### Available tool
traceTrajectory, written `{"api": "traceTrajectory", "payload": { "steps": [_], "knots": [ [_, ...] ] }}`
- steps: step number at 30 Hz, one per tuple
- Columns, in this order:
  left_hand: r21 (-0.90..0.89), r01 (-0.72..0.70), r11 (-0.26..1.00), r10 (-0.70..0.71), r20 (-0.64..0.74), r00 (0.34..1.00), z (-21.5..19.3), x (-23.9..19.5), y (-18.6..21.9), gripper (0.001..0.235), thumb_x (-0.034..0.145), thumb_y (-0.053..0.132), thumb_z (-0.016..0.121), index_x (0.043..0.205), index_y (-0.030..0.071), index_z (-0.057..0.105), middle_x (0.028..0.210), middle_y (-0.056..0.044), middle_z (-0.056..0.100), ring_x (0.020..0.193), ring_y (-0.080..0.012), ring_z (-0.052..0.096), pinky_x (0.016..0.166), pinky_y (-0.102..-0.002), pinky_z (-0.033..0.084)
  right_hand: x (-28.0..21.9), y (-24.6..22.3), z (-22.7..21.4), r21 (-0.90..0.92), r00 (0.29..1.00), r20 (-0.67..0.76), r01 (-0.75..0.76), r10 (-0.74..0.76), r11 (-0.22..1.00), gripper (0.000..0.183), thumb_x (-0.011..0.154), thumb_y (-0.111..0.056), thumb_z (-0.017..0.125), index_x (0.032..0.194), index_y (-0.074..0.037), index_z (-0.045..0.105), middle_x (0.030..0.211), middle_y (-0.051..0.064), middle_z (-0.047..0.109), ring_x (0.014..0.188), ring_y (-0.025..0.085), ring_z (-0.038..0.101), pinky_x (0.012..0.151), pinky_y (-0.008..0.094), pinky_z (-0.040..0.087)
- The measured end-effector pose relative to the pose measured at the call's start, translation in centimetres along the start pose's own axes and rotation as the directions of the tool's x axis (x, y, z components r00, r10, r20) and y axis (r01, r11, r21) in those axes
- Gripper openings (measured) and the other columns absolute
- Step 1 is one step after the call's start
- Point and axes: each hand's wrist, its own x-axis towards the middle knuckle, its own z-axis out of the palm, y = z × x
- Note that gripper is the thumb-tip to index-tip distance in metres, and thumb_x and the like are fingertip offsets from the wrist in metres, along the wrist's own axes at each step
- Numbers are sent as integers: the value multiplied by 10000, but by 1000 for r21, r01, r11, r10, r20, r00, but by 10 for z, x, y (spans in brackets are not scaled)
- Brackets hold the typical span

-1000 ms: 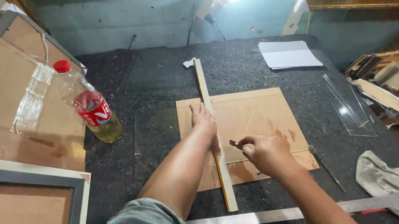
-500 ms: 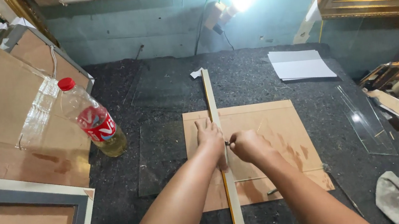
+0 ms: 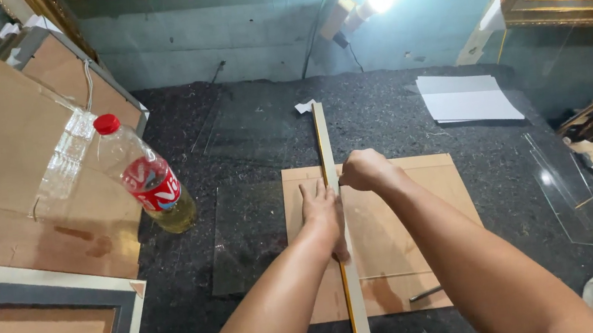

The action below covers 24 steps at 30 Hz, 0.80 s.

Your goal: Measuring and cutting a sheet of glass using a ruler, marking pen, and glass cutter for a picture frame.

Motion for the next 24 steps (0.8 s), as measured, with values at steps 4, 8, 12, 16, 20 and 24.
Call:
{"api": "traceTrajectory", "payload": {
  "steps": [4, 8, 12, 16, 20, 24],
  "knots": [
    [34, 3, 999, -2, -10, 1000, 19, 28, 3, 549, 862, 254, 281, 1388, 138, 174, 1464, -76, 126, 1341, -343, -23, 962, -697, 30, -48, 1, 36, -144, 985, 1, 169, -171, 975, 303, 773, -390, 586, 908, -143, 699, 842, 117, 679, 860, 291, 650, 718, 409, 529],
    [59, 23, 998, -23, 4, 1000, 14, 19, 9, 517, 878, 198, 216, 1387, 120, 175, 1465, -74, 128, 1342, -324, -36, 960, -701, -32, -136, 4, 69, 45, 986, -10, 167, -167, 985, 186, 672, -286, 643, 796, -160, 699, 754, 102, 678, 772, 272, 662, 626, 386, 548],
    [143, -27, 989, 14, 96, 995, 40, 77, 13, 1217, 533, 697, 680, 1402, 73, 101, 1463, -142, 72, 1350, -355, -32, 970, -694, -21, -229, -29, 7, 17, 948, 315, -53, 45, 998, 229, 827, -384, 513, 905, -227, 660, 919, 92, 625, 888, 306, 587, 730, 397, 488],
    [183, -29, 983, 8, 113, 994, 29, 57, 10, 1192, 575, 708, 647, 1406, 76, 73, 1468, -138, 44, 1349, -358, -47, 987, -675, 0, -240, -15, 11, 136, 969, 248, -44, 9, 990, 217, 822, -284, 501, 823, -169, 686, 807, 55, 671, 793, 221, 635, 659, 341, 495],
    [161, -56, 985, 38, 115, 993, 33, 49, 12, 1188, 573, 745, 594, 1405, 68, 83, 1465, -153, 46, 1346, -378, -52, 987, -677, 7, -255, -14, 16, 460, 959, 150, -283, 241, 841, 243, 800, -295, 390, 792, -119, 557, 774, 98, 563, 731, 241, 526, 626, 346, 367],
    [2, 6, 1000, -6, 66, 998, 35, 51, 9, 1200, 551, 674, 681, 1405, 84, 78, 1462, -112, 37, 1337, -379, -43, 1003, -632, 82, -243, -12, 76, 631, 922, 132, -361, 363, 687, 352, 835, -389, 378, 788, -61, 497, 801, 158, 602, 754, 315, 557, 629, 392, 370]
  ]
}}
